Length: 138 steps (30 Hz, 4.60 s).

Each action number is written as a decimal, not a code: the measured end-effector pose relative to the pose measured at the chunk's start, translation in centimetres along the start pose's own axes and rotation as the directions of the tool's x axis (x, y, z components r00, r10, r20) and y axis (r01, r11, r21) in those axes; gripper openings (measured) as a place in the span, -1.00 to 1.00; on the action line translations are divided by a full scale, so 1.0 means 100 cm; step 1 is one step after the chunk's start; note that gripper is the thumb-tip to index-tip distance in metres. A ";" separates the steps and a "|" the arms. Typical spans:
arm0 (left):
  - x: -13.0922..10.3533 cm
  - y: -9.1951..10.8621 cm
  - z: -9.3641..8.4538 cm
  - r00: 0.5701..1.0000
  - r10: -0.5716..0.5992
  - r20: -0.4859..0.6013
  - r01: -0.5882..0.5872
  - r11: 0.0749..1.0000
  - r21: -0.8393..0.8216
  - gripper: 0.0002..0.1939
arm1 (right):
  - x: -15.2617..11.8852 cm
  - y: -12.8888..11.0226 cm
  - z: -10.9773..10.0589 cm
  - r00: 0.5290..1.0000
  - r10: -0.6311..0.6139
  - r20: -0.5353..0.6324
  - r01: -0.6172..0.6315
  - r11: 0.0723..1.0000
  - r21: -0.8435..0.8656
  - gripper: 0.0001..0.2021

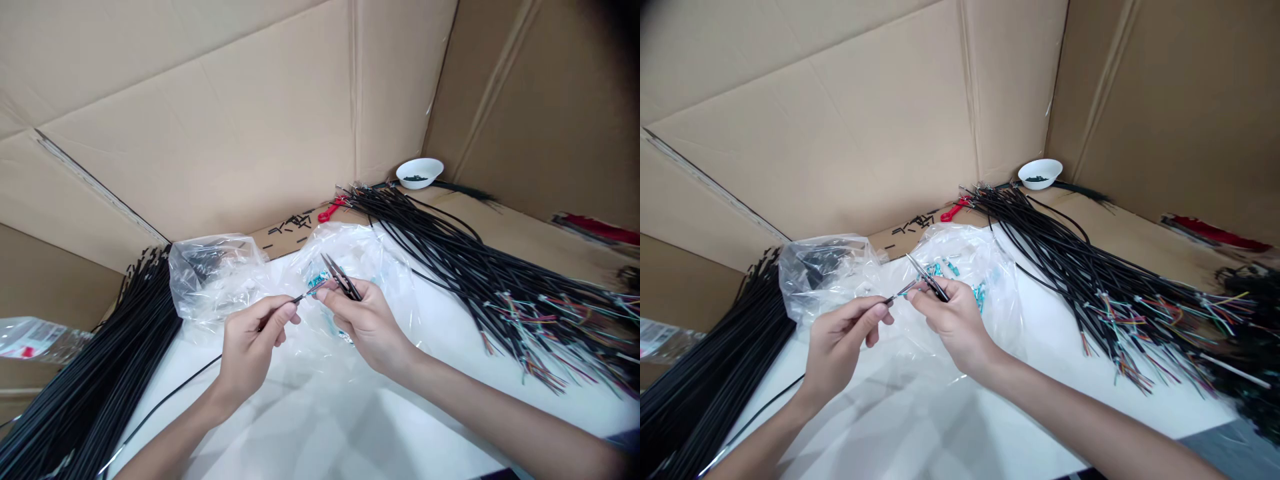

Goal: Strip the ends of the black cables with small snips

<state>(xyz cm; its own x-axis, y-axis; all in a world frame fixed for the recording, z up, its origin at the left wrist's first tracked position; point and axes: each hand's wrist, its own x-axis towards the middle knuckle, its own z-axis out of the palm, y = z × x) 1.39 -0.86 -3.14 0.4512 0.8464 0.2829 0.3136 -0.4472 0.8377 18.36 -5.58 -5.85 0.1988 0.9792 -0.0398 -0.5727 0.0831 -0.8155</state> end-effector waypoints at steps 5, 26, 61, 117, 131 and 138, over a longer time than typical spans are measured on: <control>0.005 0.007 -0.002 0.970 -0.184 0.156 0.215 0.954 -0.210 -0.74 | 0.003 0.004 -0.003 0.985 -0.170 0.011 0.170 0.977 -0.129 -0.78; 0.019 0.001 -0.020 0.625 -0.476 0.619 0.780 0.409 -0.474 -0.79 | 0.009 0.004 -0.007 0.972 -0.229 0.058 0.235 0.910 -0.342 -0.78; -0.010 -0.013 0.008 0.995 0.018 0.100 -0.025 0.997 0.074 -0.86 | 0.005 -0.001 0.000 0.961 -0.276 -0.035 0.249 0.908 -0.336 -0.68; 0.005 -0.008 -0.010 0.983 -0.165 0.079 0.180 0.950 -0.256 -0.73 | -0.004 0.008 -0.007 0.964 -0.255 0.068 0.257 0.845 -0.469 -0.59; 0.005 -0.010 -0.009 0.984 -0.162 0.072 0.175 0.952 -0.252 -0.76 | -0.002 0.009 -0.006 0.965 -0.256 0.051 0.251 0.857 -0.450 -0.57; 0.005 -0.009 -0.011 0.980 -0.180 0.083 0.196 0.940 -0.280 -0.75 | -0.001 0.010 -0.006 0.967 -0.250 0.051 0.248 0.872 -0.423 -0.60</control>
<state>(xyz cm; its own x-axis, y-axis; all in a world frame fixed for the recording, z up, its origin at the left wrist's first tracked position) 0.39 0.28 -3.26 0.4549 0.8862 0.0882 0.1494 -0.1735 0.9734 18.26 -5.74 -6.99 0.2950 0.9354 0.1949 -0.1140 0.2370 -0.9648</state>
